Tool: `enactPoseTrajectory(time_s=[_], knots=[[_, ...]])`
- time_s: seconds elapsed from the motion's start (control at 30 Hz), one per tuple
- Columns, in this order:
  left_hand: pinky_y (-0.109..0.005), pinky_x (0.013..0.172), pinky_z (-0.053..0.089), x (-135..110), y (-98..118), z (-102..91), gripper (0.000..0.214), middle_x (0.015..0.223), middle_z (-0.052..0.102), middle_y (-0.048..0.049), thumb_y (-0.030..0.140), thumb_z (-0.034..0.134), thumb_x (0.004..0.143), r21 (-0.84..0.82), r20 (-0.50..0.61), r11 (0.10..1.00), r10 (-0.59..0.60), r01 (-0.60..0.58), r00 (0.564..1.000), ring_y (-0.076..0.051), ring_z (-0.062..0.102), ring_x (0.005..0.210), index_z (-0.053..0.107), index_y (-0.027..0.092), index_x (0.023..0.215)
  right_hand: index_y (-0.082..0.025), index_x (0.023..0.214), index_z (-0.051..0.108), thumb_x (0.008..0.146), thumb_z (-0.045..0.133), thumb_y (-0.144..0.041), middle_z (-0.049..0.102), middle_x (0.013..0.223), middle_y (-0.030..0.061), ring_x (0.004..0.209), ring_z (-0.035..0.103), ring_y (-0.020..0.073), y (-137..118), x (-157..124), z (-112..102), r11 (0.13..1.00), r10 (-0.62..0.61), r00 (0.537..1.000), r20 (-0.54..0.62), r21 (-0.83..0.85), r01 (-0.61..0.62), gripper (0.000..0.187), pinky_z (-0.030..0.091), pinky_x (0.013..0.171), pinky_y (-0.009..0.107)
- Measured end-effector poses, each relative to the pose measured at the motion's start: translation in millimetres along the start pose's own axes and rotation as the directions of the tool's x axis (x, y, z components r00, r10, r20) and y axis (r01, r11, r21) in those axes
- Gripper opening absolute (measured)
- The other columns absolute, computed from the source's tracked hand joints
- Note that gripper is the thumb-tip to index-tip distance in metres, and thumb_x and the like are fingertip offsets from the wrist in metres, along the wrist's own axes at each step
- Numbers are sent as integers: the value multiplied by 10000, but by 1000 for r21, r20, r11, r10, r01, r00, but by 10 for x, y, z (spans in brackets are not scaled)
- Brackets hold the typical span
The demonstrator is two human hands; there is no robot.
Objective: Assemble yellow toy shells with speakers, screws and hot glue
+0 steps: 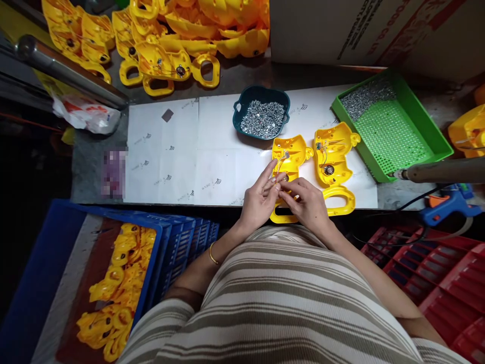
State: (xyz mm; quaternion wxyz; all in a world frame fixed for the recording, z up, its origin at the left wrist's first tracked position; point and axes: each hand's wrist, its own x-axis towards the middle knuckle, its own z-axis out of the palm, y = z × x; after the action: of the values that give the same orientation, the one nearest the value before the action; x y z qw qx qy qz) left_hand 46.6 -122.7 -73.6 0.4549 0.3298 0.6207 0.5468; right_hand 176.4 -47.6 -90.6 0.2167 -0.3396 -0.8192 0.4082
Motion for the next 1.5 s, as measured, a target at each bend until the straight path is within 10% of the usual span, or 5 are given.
enactPoseTrajectory(time_s=[0.3,0.6,0.87,1.27,1.5], knots=[[-319,958,568,64,-54,3,608,1431,525,-72,202,560,922,153,1,983,98,-97,995,-229,514,1312,331,294,1478,-203,890,723,860,632,-256,635,812,45,701,610,142,41,17,-30,991,12,1000,-23,134,-9,110,486,574,247],[-356,907,504,-38,-193,-177,293,1150,670,-76,287,555,929,656,-76,720,362,-227,929,-205,591,1056,604,212,1208,-177,825,684,712,705,-433,688,696,22,487,572,118,172,104,-190,731,395,882,259,493,-472,281,468,472,251],[-450,983,324,-229,-281,-120,401,1185,626,-70,499,723,783,885,-2,459,166,-75,986,-273,482,1143,644,241,1080,-189,869,695,840,570,-222,725,847,60,718,652,177,215,69,-148,987,157,978,139,3,-159,132,502,675,302],[-495,1017,333,-210,-409,-148,180,1201,617,-86,383,718,819,856,94,479,227,-195,969,-296,450,1209,722,229,911,-204,944,650,960,448,-268,668,868,58,713,604,156,209,-55,63,894,-68,997,34,-441,76,213,332,505,262],[-499,1008,347,-214,-425,-119,178,1186,634,-81,366,750,790,852,58,492,245,-175,968,-297,471,1195,710,210,865,-200,1024,680,953,489,-272,694,986,70,816,639,146,247,-182,20,900,-195,981,8,-395,183,215,409,548,241]])
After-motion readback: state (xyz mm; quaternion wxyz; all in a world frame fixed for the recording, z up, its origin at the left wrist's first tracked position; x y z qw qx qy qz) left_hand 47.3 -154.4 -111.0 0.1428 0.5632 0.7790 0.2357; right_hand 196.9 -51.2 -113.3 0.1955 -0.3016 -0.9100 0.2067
